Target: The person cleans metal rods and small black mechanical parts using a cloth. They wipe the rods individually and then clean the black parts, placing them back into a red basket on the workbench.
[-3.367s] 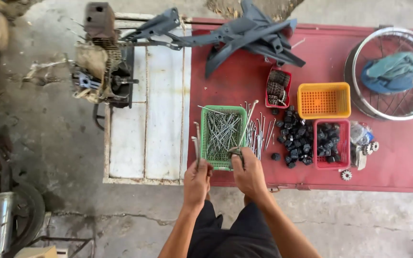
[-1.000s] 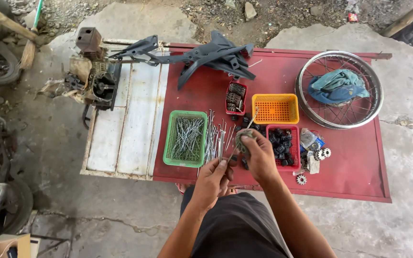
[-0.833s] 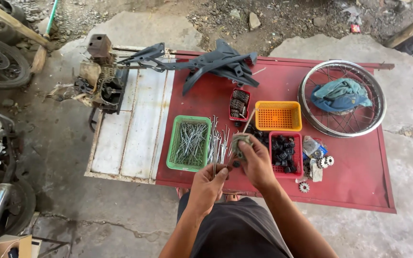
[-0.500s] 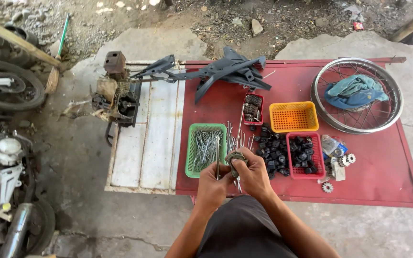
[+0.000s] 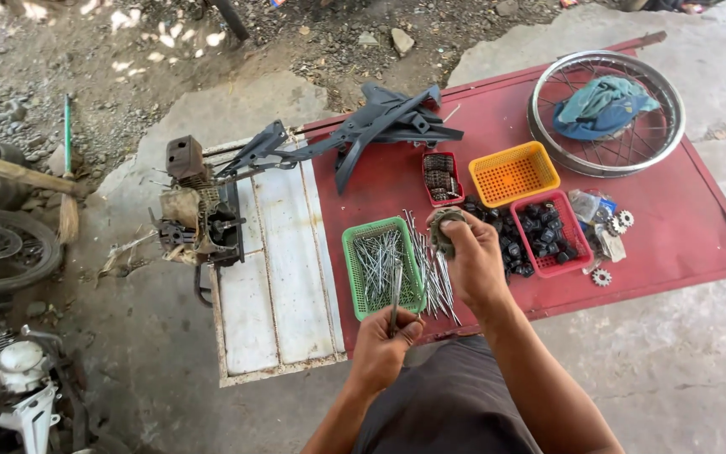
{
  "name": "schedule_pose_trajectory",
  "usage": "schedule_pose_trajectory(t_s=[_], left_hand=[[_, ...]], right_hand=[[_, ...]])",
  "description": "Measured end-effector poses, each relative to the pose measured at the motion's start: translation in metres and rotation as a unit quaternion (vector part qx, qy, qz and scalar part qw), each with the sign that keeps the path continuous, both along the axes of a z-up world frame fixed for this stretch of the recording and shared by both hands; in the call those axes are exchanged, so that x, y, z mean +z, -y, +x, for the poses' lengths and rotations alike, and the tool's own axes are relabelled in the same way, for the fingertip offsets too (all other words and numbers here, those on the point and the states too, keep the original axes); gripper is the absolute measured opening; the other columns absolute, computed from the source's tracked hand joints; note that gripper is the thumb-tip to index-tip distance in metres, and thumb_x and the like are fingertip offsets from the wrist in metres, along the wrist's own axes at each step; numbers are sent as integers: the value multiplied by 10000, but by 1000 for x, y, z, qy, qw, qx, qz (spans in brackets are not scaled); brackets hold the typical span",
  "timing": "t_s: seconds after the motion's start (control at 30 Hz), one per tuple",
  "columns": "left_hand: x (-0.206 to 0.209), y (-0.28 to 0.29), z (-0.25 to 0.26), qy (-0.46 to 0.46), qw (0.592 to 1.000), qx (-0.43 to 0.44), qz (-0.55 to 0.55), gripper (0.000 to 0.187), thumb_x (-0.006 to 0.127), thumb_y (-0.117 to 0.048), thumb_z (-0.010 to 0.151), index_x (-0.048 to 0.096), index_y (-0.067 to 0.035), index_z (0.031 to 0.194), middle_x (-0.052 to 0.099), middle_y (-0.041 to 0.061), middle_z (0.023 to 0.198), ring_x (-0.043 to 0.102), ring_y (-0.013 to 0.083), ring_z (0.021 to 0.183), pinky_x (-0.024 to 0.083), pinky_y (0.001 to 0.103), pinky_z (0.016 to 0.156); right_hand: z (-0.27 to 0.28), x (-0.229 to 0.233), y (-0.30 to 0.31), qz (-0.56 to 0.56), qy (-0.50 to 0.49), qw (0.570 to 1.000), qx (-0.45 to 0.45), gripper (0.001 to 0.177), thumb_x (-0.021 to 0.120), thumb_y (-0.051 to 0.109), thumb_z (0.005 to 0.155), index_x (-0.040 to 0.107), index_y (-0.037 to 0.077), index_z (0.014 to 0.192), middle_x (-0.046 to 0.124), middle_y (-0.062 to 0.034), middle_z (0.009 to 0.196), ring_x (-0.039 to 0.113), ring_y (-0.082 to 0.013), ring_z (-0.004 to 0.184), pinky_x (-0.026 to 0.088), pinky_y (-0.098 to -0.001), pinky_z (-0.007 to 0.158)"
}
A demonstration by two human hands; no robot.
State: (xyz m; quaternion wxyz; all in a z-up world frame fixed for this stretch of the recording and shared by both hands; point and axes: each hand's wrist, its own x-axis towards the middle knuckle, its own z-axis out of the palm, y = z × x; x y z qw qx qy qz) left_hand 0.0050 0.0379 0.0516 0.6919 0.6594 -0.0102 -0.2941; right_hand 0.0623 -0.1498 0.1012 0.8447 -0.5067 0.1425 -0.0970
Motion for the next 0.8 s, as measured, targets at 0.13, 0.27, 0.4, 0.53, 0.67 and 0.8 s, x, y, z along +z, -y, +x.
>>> schedule_pose_trajectory(t_s=[0.13,0.27,0.4,0.53,0.67,0.8], left_hand=[[9,-1,5,-10,998,34,-46,92,713,66,935,689,16,862,583,29,702,441,97,586,374,241,529],[25,20,13,11,997,38,-62,85,692,62,936,670,2,882,591,44,734,451,105,589,373,244,514],[28,56,2,34,996,32,-83,82,713,43,931,663,-6,890,628,37,786,545,114,690,463,256,644],[22,94,-28,36,996,23,-84,99,710,51,927,651,-3,868,606,17,745,479,90,641,407,236,591],[30,127,-52,26,998,32,-56,61,719,6,935,676,2,892,616,15,770,488,94,667,415,247,621],[32,155,-67,60,994,88,-10,71,682,19,935,745,26,902,674,28,743,518,93,645,428,227,608]], right_hand=[[-16,-3,-7,5,13,1000,-15,234,466,45,930,688,-25,957,644,-100,787,554,-149,699,479,-273,692],[-43,-19,-7,-69,-8,996,54,250,487,76,921,724,-2,915,631,-57,769,487,-118,705,405,-258,674],[-54,-3,30,-138,-10,987,83,232,521,61,899,739,-19,901,664,-43,760,517,-90,667,435,-221,652],[-36,5,94,-117,28,988,97,235,487,32,927,722,32,926,585,-47,763,452,-117,651,386,-254,571],[-32,29,137,-42,58,996,56,259,456,41,903,697,-51,935,670,-118,930,559,-150,793,448,-253,777],[-41,11,159,69,74,991,83,221,499,43,902,683,-59,971,671,-163,978,578,-198,844,496,-308,783]])
